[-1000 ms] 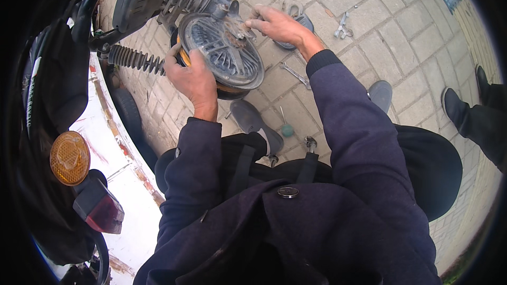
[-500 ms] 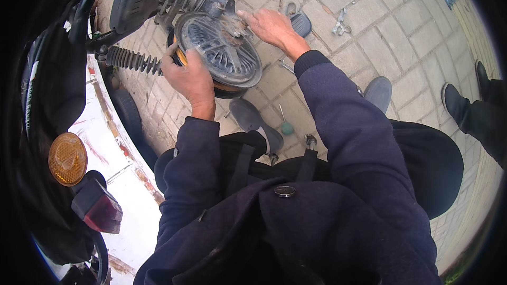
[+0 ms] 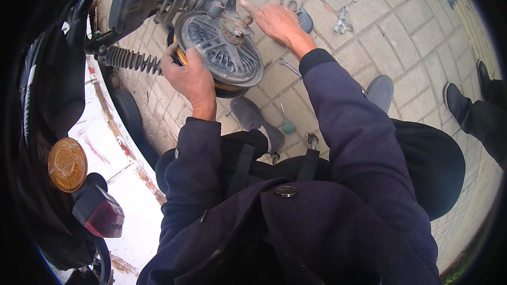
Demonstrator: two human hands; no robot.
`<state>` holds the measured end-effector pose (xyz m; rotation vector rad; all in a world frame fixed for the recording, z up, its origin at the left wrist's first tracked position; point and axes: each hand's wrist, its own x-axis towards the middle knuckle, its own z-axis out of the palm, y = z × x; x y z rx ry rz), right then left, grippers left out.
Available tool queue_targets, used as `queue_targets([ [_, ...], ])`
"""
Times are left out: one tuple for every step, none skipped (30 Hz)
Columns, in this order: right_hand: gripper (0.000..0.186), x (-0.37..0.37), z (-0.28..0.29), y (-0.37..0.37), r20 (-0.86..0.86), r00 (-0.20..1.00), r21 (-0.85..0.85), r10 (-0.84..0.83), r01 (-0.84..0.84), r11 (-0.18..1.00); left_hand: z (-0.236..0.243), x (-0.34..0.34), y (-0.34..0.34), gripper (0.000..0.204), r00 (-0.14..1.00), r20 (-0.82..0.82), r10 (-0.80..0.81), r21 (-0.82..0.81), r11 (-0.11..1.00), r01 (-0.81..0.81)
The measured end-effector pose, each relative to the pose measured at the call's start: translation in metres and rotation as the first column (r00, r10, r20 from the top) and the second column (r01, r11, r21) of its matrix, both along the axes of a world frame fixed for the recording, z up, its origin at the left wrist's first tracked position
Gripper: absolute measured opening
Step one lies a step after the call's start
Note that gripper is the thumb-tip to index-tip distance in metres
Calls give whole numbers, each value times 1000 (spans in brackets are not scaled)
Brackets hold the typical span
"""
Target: The person squats beside a scooter and uses a wrench to loosen and tighten bolts on the rear wheel hub. They repeatedly adjust the wheel cover and hub components, occasionally picking up and setting down tools on the paved ground.
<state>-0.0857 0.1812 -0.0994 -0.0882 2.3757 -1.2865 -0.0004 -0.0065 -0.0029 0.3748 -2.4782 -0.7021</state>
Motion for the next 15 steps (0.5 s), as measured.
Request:
queue_targets([
  [60,0,-1,1,-15,1000,-111,19,-21,994,0,0,0,44,1000,0,6,13,1000,-6],
  [61,1,-2,2,-63,998,-240,28,-42,970,0,0,1,44,1000,-4,0,19,1000,0],
  [62,2,-4,1,-62,998,-341,30,-50,939,0,-1,1,44,1000,0,6,20,1000,-6],
  [63,3,-5,0,-161,987,-301,12,-60,952,0,-1,1,44,1000,-1,3,11,1000,-3],
  [64,5,-5,-4,-208,978,-239,-4,-47,970,-1,-1,1,44,1000,0,0,-1,1000,0],
  [64,8,-5,-8,-219,975,-165,-24,-13,986,-1,-2,1,43,1000,-5,0,8,1000,0],
  [57,9,-5,-12,-218,976,-60,3,-17,998,-1,-2,1,43,1000,-4,-1,14,1000,1],
  [59,10,-4,-13,-205,979,4,2,-1,1000,-1,-1,1,43,1000,-2,0,19,1000,0],
  [61,9,-3,-13,-198,980,68,6,8,998,-2,-1,1,43,1000,-12,-5,28,1000,6],
  [61,8,-2,-12,-167,985,104,34,-17,994,-2,-1,1,43,1000,-23,-10,33,999,11],
  [62,7,-1,-10,-85,994,30,-63,66,997,-2,-1,1,42,999,-32,-16,39,999,17],
  [66,6,-1,-7,-13,999,-48,-40,39,998,-2,-1,0,42,999,-31,-17,28,999,18],
  [70,4,-2,-1,14,1000,-154,-3,5,988,-2,-1,0,42,1000,-27,-16,21,1000,16],
  [74,3,-3,3,27,1000,-251,15,-8,968,-3,-1,0,42,999,-26,-21,10,1000,21],
  [79,5,-4,4,15,999,-351,31,-24,936,-3,-1,0,42,1000,-20,-13,12,1000,14],
])
